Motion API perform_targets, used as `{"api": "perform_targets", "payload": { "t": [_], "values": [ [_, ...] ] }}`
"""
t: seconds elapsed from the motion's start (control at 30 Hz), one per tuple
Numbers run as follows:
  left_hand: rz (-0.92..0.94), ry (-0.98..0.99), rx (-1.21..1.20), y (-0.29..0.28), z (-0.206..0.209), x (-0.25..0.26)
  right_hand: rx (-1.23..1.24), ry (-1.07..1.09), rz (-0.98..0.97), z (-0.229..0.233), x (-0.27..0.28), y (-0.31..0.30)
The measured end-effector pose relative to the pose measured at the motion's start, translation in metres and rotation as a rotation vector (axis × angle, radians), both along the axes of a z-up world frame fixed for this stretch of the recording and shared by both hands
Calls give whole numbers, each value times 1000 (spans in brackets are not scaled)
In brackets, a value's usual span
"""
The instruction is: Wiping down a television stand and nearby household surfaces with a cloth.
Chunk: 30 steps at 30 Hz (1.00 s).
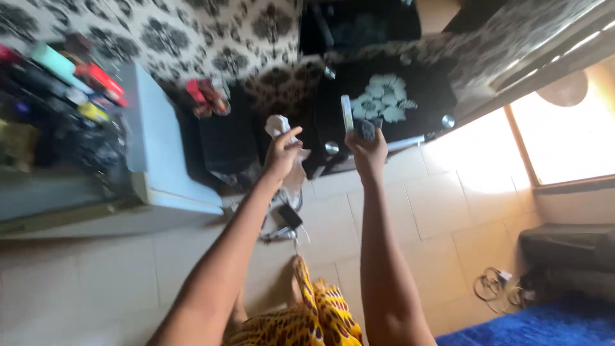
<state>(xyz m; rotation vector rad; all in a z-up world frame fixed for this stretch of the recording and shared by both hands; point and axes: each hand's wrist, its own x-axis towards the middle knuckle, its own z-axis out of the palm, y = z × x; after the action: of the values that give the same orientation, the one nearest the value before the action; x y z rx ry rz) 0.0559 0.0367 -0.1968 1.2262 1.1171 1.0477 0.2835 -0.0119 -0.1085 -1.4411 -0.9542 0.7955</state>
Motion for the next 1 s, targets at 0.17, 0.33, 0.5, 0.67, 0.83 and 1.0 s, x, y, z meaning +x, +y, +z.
{"api": "perform_targets", "payload": {
  "t": [0.17, 0.33, 0.5, 0.67, 0.83, 1.0],
  "values": [
    [58, 173, -203, -11, -14, 6, -49, -467, -215, -121, 4, 39],
    [60, 176, -165, -7, -55, 9, -194, -553, -290, -187, -5, 54],
    [35, 139, -117, 17, -123, 14, -151, -460, -230, -211, -4, 74],
    [36, 156, -309, 17, -113, 13, -360, -448, -284, -258, 4, 102],
    [-4, 157, -305, 25, -111, 11, -536, -285, -278, -269, 5, 112],
    [2, 116, -285, 32, -132, 7, -383, -592, -345, -291, 9, 118]
  ]
}}
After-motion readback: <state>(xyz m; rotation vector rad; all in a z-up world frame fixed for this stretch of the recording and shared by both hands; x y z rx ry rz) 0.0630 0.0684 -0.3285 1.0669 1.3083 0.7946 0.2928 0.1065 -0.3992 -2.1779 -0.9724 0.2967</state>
